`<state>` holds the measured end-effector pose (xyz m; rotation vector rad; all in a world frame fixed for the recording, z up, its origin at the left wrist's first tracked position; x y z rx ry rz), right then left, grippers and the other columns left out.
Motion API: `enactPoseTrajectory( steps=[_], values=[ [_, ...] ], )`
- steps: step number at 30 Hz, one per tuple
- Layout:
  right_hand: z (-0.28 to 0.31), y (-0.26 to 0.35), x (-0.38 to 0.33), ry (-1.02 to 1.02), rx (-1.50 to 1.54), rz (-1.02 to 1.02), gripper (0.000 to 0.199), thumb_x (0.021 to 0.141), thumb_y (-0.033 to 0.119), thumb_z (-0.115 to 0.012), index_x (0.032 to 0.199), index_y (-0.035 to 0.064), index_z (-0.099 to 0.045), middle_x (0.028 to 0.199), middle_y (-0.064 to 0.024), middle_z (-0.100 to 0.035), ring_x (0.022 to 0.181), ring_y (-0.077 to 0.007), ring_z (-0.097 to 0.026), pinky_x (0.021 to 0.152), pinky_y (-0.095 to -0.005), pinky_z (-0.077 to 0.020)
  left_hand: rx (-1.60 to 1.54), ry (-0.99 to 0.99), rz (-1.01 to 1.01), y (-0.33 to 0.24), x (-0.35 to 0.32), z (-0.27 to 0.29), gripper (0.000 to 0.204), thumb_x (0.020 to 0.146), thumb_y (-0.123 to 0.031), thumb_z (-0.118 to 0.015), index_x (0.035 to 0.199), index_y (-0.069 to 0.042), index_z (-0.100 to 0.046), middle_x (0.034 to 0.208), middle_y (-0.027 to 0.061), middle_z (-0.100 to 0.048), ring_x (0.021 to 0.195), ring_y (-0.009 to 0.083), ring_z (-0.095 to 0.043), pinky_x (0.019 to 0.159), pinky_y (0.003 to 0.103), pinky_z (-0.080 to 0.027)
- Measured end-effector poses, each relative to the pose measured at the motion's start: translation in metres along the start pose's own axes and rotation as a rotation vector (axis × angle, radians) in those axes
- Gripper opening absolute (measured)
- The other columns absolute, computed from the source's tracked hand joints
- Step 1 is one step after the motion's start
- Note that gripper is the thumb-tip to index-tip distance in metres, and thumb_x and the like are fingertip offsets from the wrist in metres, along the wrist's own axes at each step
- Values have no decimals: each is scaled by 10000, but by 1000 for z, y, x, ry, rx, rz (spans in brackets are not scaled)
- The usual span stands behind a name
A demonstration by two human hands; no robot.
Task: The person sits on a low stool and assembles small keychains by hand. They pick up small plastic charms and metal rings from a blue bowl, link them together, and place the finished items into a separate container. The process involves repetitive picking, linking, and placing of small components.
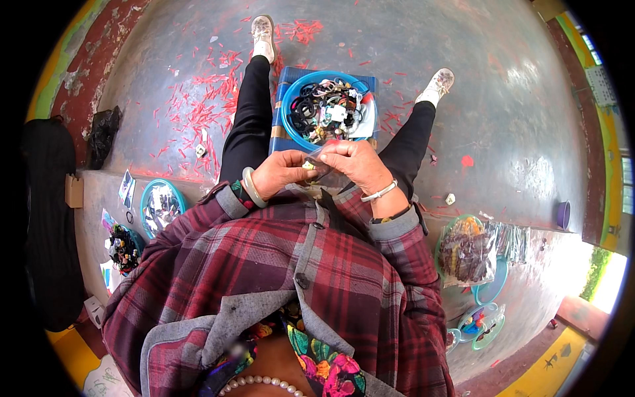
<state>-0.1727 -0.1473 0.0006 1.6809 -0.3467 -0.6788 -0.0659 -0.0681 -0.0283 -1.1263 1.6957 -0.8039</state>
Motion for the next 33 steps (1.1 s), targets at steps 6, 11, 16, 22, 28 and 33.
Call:
enactPoseTrajectory(
  steps=[6, 11, 16, 22, 28, 33],
  values=[
    [-1, 1, 4, 16, -262, 122, 198, 806, 176, -609, 846, -9, -669, 830, -61, -627, 679, -108, -547, 589, -226, -432, 33, 17, -34, 1, 2, 3, 221, 853, -120, -587, 1007, 39, -586, 867, 42, -617, 792, 84, -559, 714, 221, -460],
    [-9, 5, 3, 51, -316, 2, 210, 790, 197, -600, 815, 0, -669, 835, -82, -628, 792, -172, -579, 724, -280, -453, 127, -23, -14, 3, 2, 5, 186, 845, -101, -589, 982, 24, -597, 853, 17, -609, 751, 68, -544, 688, 213, -449],
    [-10, 5, 3, 86, -265, 122, 245, 827, 222, -576, 820, -3, -672, 874, -95, -631, 842, -177, -574, 768, -275, -439, 62, -23, 14, 4, 0, 6, 188, 840, -99, -595, 984, 23, -601, 847, 11, -606, 743, 62, -538, 678, 211, -443],
    [-20, -8, 3, 168, -104, 39, 367, 882, 329, -523, 894, -10, -663, 991, -128, -616, 916, -197, -565, 829, -264, -416, 30, -48, 80, 3, -7, 8, 195, 839, -94, -594, 998, 19, -599, 867, 25, -611, 773, 76, -552, 713, 207, -447],
    [-11, 16, -1, -9, -233, 41, 379, 870, 344, -540, 916, -15, -653, 1017, -139, -611, 934, -199, -569, 816, -273, -429, -118, -55, 37, 5, -4, 12, 200, 843, -45, -565, 1020, 46, -581, 883, 54, -622, 777, 101, -576, 724, 231, -472],
    [-3, 17, -3, 14, -324, 129, 265, 830, 213, -603, 948, -19, -651, 1075, -126, -588, 855, -114, -559, 720, -219, -440, -81, -110, 48, 7, -4, 14, 202, 840, -28, -560, 1023, 52, -588, 894, 70, -628, 766, 110, -587, 716, 236, -482]
  ],
)
Point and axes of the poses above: each hand's wrist, its own x-axis towards the middle knuckle, its own z-axis out of the back of the hand, y = z × x, the point moved 7 cm from there along x, towards the middle knuckle
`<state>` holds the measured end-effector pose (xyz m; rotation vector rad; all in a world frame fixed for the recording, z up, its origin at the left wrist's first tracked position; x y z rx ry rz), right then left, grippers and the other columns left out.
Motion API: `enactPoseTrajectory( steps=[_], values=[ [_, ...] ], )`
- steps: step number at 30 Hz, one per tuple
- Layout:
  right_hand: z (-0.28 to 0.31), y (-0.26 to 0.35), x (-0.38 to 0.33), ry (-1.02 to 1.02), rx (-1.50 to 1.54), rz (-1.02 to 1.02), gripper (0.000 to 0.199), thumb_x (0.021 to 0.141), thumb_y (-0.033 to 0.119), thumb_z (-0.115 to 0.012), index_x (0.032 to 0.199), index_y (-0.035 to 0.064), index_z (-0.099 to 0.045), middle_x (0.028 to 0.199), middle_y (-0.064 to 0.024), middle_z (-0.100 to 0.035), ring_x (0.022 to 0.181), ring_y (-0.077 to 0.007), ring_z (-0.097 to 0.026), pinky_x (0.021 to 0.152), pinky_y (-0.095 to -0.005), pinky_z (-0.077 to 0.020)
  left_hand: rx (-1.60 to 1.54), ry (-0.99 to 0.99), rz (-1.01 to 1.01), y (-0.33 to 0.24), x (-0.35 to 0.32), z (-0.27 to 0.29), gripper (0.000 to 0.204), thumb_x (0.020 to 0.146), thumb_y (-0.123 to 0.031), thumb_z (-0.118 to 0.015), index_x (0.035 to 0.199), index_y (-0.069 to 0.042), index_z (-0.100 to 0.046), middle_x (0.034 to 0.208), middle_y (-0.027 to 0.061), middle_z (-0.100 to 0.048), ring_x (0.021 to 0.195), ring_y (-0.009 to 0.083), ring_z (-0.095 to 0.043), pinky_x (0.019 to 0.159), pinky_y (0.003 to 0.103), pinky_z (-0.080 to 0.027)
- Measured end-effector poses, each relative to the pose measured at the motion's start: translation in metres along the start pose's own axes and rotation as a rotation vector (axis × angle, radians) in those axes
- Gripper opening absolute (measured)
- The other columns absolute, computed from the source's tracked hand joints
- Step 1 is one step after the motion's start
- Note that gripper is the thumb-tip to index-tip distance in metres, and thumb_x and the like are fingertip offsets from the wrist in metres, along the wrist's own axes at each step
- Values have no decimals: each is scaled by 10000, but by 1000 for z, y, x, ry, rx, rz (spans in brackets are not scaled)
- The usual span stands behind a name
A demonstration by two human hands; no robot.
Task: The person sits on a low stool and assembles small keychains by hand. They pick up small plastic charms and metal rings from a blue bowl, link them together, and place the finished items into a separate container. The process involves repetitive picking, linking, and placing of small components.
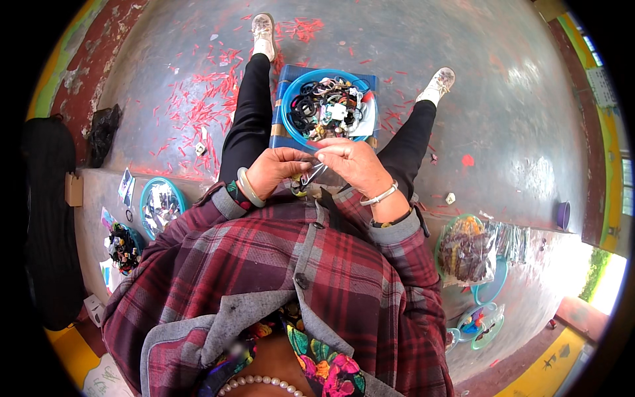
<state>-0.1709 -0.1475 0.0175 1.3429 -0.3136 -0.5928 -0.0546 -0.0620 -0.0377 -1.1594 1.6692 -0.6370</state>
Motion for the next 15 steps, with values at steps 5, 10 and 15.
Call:
enactPoseTrajectory(
  steps=[5, 10, 15],
  values=[
    [0, -5, -4, 2, 149, -19, 200, 768, 105, -651, 925, -18, -660, 1093, -116, -577, 840, -110, -564, 701, -230, -454, 43, -12, 28, -5, -2, 0, 200, 840, -27, -559, 1024, 46, -588, 888, 66, -631, 777, 114, -592, 724, 232, -483],
    [-5, -3, -3, 6, 235, -58, 199, 750, 50, -654, 936, -20, -654, 1105, -113, -567, 837, -111, -567, 708, -222, -464, -101, 29, 117, 9, -1, 4, 211, 839, -31, -560, 1041, 28, -579, 857, 46, -628, 754, 98, -587, 671, 205, -482],
    [0, -2, -4, -35, 237, -99, 214, 734, 33, -654, 941, -19, -645, 1110, -102, -561, 822, -105, -569, 697, -219, -467, -22, 58, 160, -9, -10, -2, 214, 840, -30, -550, 1049, 5, -579, 854, 34, -617, 734, 95, -589, 637, 192, -496]
  ],
)
Point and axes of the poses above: each hand's wrist, its own x-axis towards the middle knuckle, its own z-axis out of the back of the hand, y = z × x, the point moved 7 cm from there along x, towards the middle knuckle
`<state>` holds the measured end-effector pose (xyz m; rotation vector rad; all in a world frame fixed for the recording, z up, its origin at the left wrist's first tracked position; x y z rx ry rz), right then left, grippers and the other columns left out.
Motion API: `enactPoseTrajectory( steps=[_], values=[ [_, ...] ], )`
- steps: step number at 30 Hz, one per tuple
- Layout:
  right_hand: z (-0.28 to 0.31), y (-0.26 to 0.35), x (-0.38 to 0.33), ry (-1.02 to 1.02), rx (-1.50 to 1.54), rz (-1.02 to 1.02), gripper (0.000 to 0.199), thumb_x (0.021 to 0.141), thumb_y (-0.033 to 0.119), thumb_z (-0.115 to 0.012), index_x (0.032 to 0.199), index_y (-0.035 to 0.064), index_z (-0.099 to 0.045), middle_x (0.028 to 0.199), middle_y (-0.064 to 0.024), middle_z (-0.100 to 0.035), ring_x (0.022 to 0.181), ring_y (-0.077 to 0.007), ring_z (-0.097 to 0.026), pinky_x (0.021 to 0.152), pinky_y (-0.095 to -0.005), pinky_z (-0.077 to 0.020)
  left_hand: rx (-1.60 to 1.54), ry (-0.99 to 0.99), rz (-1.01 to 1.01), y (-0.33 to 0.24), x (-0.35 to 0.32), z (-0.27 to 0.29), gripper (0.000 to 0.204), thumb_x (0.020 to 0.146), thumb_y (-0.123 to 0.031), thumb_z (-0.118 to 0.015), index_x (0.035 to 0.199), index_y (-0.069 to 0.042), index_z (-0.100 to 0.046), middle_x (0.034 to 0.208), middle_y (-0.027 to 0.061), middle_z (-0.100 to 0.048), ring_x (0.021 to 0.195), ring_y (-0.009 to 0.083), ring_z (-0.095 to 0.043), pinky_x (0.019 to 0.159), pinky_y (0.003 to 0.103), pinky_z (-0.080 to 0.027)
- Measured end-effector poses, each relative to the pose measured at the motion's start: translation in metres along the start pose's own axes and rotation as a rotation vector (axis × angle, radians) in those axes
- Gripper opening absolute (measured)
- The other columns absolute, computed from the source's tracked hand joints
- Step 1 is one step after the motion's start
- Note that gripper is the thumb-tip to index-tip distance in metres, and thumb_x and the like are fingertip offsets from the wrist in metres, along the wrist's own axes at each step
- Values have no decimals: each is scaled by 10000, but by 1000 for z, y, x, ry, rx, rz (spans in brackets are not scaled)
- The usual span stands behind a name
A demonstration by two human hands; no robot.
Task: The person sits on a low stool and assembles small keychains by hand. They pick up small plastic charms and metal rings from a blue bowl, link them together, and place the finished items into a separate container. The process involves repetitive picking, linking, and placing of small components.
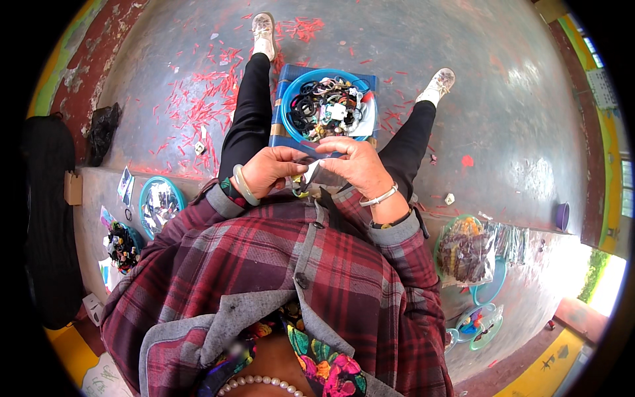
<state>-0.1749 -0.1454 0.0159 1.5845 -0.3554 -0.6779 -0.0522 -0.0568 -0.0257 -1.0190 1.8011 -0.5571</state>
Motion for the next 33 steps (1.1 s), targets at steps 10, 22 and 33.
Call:
enactPoseTrajectory(
  steps=[10, 22, 33],
  values=[
    [-6, 6, 0, 5, -62, -4, 174, 725, 46, -649, 897, 17, -657, 1124, -71, -550, 814, -95, -557, 686, -222, -458, -30, -36, -6, -6, -3, -4, 199, 861, -78, -545, 1040, 2, -584, 877, 54, -625, 775, 118, -605, 691, 224, -515],
    [-5, 8, 1, -53, -172, 101, 168, 720, 65, -657, 886, 39, -660, 1089, -73, -573, 707, -76, -529, 652, -212, -441, -37, 4, -65, -5, -2, -7, 231, 899, -146, -504, 1056, 6, -579, 902, 67, -622, 817, 138, -608, 722, 240, -520],
    [-5, 5, 2, -57, -127, 84, 86, 730, 11, -646, 804, -26, -621, 1112, -112, -556, 651, -52, -538, 556, -189, -441, -59, -26, -96, -2, 0, -5, 262, 930, -196, -448, 998, 21, -579, 896, 79, -614, 828, 154, -607, 739, 256, -526]
  ],
)
Point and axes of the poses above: each hand's wrist, its own x-axis towards the middle knuckle, its own z-axis out of the back of the hand, y = z × x, the point moved 7 cm from there along x, towards the middle knuckle
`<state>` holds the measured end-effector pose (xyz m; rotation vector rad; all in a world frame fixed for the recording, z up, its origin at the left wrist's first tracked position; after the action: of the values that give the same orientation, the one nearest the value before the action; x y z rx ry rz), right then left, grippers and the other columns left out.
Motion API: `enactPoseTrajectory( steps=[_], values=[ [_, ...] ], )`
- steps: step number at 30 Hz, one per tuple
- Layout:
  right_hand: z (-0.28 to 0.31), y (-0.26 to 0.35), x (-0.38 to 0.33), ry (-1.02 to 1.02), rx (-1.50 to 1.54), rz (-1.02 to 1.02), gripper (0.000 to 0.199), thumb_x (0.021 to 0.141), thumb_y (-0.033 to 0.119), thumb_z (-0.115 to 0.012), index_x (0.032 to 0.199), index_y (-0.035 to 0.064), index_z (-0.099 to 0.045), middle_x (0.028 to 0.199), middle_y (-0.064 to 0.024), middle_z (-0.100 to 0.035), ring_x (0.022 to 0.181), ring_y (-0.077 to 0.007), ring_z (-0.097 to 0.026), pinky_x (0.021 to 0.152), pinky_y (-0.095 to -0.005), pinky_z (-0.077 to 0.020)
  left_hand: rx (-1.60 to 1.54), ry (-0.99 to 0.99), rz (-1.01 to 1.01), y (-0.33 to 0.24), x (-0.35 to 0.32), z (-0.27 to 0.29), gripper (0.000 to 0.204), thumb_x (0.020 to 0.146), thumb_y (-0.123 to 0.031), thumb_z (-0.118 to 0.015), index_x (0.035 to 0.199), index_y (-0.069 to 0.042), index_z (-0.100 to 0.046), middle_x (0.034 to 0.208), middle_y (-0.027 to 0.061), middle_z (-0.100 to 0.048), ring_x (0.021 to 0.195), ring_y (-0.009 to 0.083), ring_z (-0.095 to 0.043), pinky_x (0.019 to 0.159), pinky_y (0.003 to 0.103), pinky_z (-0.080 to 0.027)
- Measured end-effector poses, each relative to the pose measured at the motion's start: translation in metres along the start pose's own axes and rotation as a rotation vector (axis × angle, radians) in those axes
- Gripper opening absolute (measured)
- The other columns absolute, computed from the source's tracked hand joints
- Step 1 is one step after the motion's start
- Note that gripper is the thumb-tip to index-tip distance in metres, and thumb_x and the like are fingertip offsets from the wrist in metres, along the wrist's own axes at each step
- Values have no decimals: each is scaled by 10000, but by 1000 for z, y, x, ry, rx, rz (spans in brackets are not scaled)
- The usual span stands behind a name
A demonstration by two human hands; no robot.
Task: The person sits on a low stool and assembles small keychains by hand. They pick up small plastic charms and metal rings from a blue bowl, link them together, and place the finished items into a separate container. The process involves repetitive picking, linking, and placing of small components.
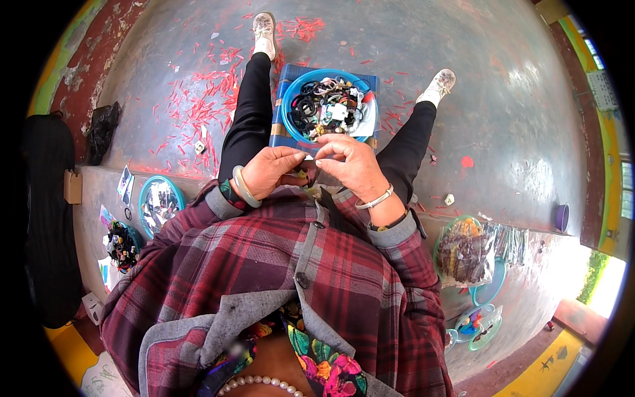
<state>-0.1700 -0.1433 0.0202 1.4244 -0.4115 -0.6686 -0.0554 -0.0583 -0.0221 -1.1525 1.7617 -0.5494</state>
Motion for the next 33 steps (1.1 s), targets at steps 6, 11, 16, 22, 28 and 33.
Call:
enactPoseTrajectory(
  steps=[6, 11, 16, 22, 28, 33],
  values=[
    [-3, 3, 1, 38, 20, 4, 87, 713, 11, -662, 746, -10, -584, 1109, -96, -549, 642, -39, -522, 582, -192, -435, 67, -24, -38, -1, 1, 0, 256, 924, -185, -462, 1004, 26, -582, 864, 69, -614, 779, 124, -603, 712, 251, -520],
    [-6, 2, 1, 24, -38, 31, 96, 700, 18, -672, 744, 4, -588, 1117, -97, -549, 677, -50, -527, 630, -207, -440, 121, 6, -63, 1, 2, 0, 260, 937, -169, -426, 1042, 30, -557, 920, 87, -613, 855, 152, -605, 764, 260, -518],
    [-3, 9, 0, -79, -222, 139, 120, 680, 30, -680, 764, 17, -596, 1115, -119, -563, 766, -94, -552, 691, -236, -450, 101, 43, -79, -3, 0, -7, 261, 918, -118, -456, 1111, 39, -538, 952, 93, -611, 875, 159, -605, 785, 261, -512],
    [-2, 11, -1, -112, -236, 138, 121, 672, 59, -679, 761, 36, -600, 1102, -117, -573, 914, -190, -552, 759, -285, -445, 33, 13, -87, -2, 0, -2, 260, 911, -96, -465, 1114, 50, -536, 973, 107, -608, 899, 176, -602, 805, 273, -514],
    [-5, 30, -5, -171, -440, 349, 144, 644, 55, -668, 769, 66, -596, 1092, -107, -576, 1009, -259, -521, 855, -337, -407, 0, -30, -109, -3, 0, -1, 236, 923, -121, -446, 1041, 40, -573, 912, 71, -611, 851, 127, -593, 768, 239, -510],
    [-6, 34, -4, -221, -447, 346, 161, 639, 50, -661, 784, 73, -595, 1086, -90, -580, 1012, -263, -520, 867, -347, -406, 10, -31, -154, -6, 0, -2, 238, 925, -125, -443, 1050, 30, -573, 921, 69, -611, 856, 122, -588, 770, 238, -509]
  ],
)
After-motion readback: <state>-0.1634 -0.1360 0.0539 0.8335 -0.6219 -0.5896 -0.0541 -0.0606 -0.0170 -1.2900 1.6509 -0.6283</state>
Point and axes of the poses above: each hand's wrist, its own x-axis towards the middle knuckle, its own z-axis out of the back of the hand, y = z × x, the point moved 7 cm from there along x, towards the middle knuckle
